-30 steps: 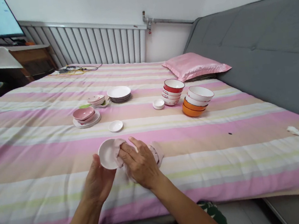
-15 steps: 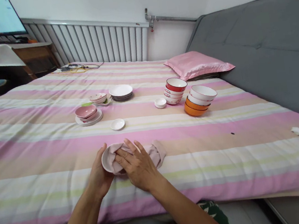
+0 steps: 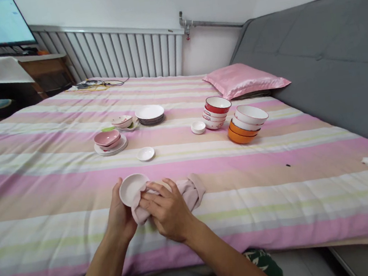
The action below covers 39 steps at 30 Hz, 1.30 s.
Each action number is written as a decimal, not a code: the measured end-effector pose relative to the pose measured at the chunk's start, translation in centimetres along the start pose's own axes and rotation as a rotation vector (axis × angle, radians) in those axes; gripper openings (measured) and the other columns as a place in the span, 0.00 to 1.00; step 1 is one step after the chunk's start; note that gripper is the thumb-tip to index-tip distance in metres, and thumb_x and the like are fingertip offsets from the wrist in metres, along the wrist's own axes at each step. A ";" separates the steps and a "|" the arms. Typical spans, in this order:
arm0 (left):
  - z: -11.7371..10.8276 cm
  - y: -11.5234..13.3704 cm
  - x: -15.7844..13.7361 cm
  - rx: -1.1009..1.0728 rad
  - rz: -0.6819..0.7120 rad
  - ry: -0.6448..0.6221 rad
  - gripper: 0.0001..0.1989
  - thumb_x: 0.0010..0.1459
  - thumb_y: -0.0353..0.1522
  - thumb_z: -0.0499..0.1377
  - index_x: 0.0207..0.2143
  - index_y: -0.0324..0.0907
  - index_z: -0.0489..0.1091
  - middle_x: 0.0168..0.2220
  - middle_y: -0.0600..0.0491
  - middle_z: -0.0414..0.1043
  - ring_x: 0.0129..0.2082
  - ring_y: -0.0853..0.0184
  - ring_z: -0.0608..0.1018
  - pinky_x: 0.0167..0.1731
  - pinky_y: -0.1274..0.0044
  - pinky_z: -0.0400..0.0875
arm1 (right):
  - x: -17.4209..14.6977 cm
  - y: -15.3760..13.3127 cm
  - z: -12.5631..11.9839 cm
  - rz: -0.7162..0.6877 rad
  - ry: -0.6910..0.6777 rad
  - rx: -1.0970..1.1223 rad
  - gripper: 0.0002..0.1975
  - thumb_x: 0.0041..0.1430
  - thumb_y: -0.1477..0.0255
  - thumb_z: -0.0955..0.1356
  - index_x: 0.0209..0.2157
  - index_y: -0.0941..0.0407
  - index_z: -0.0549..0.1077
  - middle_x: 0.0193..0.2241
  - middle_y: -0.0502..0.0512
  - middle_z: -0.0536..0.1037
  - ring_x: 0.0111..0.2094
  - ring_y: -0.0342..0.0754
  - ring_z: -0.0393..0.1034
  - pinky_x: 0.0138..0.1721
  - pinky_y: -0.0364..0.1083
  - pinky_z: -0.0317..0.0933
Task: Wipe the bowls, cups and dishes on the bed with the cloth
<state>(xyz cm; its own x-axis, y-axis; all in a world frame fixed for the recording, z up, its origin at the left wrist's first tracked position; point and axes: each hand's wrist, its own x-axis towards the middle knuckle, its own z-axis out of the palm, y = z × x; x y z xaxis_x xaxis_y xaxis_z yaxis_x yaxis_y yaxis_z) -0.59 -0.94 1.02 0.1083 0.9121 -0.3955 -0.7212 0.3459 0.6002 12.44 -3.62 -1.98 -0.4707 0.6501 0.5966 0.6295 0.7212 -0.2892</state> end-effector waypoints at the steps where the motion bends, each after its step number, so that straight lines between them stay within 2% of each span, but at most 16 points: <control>1: 0.1 0.0 -0.1 -0.013 -0.016 -0.004 0.18 0.53 0.44 0.55 0.23 0.38 0.69 0.18 0.53 0.72 0.19 0.68 0.74 0.23 0.77 0.71 | 0.0 -0.2 0.1 -0.009 0.002 0.010 0.24 0.57 0.77 0.61 0.55 0.51 0.63 0.49 0.53 0.73 0.58 0.50 0.56 0.59 0.58 0.40; 8: 0.5 -0.7 -0.8 -0.015 -0.144 0.036 0.19 0.51 0.46 0.57 0.20 0.40 0.66 0.15 0.53 0.68 0.22 0.64 0.76 0.21 0.77 0.71 | 0.3 -1.2 0.9 -0.070 0.041 0.032 0.23 0.57 0.76 0.59 0.55 0.59 0.63 0.50 0.60 0.72 0.55 0.50 0.60 0.59 0.56 0.47; 11: 0.5 -1.4 -0.9 -0.040 -0.103 0.046 0.17 0.51 0.44 0.58 0.20 0.41 0.68 0.17 0.52 0.71 0.26 0.63 0.78 0.28 0.76 0.73 | 0.3 -1.3 1.0 -0.062 0.016 0.023 0.25 0.57 0.74 0.59 0.57 0.64 0.60 0.54 0.63 0.68 0.57 0.52 0.57 0.60 0.56 0.46; 14: 0.4 -2.1 -0.8 -0.079 -0.089 -0.011 0.15 0.53 0.44 0.57 0.25 0.41 0.71 0.24 0.50 0.76 0.35 0.60 0.79 0.38 0.73 0.72 | 0.1 -1.3 0.8 -0.032 -0.050 0.005 0.28 0.59 0.70 0.58 0.59 0.68 0.56 0.57 0.66 0.63 0.60 0.55 0.53 0.62 0.56 0.43; 18: 0.4 -2.7 -0.9 -0.075 -0.122 -0.028 0.18 0.54 0.46 0.55 0.33 0.41 0.74 0.32 0.49 0.78 0.43 0.57 0.77 0.46 0.71 0.69 | 0.0 -1.1 0.8 0.020 -0.071 -0.026 0.31 0.62 0.63 0.54 0.61 0.68 0.50 0.61 0.65 0.56 0.63 0.56 0.45 0.62 0.58 0.41; 25: 1.2 -2.6 -1.3 -0.030 -0.133 -0.049 0.21 0.56 0.45 0.53 0.43 0.39 0.73 0.39 0.47 0.78 0.43 0.59 0.77 0.47 0.71 0.69 | 0.2 -0.5 0.8 0.174 0.035 -0.143 0.32 0.62 0.59 0.55 0.60 0.68 0.54 0.61 0.68 0.56 0.63 0.57 0.43 0.62 0.59 0.41; 33: 1.1 -1.9 -0.7 -0.065 -0.030 -0.003 0.24 0.61 0.42 0.48 0.47 0.34 0.70 0.42 0.44 0.77 0.45 0.60 0.77 0.51 0.71 0.66 | -0.1 -1.1 1.4 0.284 0.050 -0.236 0.30 0.61 0.62 0.60 0.58 0.68 0.57 0.60 0.68 0.57 0.63 0.60 0.43 0.61 0.61 0.40; 39: 1.1 -2.1 -1.0 -0.083 -0.127 -0.086 0.24 0.61 0.41 0.48 0.52 0.34 0.67 0.46 0.44 0.75 0.48 0.58 0.75 0.55 0.69 0.61 | 0.0 -1.2 1.1 0.311 0.073 -0.208 0.31 0.60 0.62 0.59 0.58 0.70 0.57 0.60 0.70 0.56 0.63 0.60 0.43 0.60 0.63 0.40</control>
<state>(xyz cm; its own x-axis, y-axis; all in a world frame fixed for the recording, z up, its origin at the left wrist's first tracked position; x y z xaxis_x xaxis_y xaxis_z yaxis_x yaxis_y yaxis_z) 1.56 -2.30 0.92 0.2580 0.8790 -0.4011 -0.7518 0.4434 0.4880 11.02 -4.26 -2.45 -0.1969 0.8062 0.5579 0.8510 0.4231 -0.3111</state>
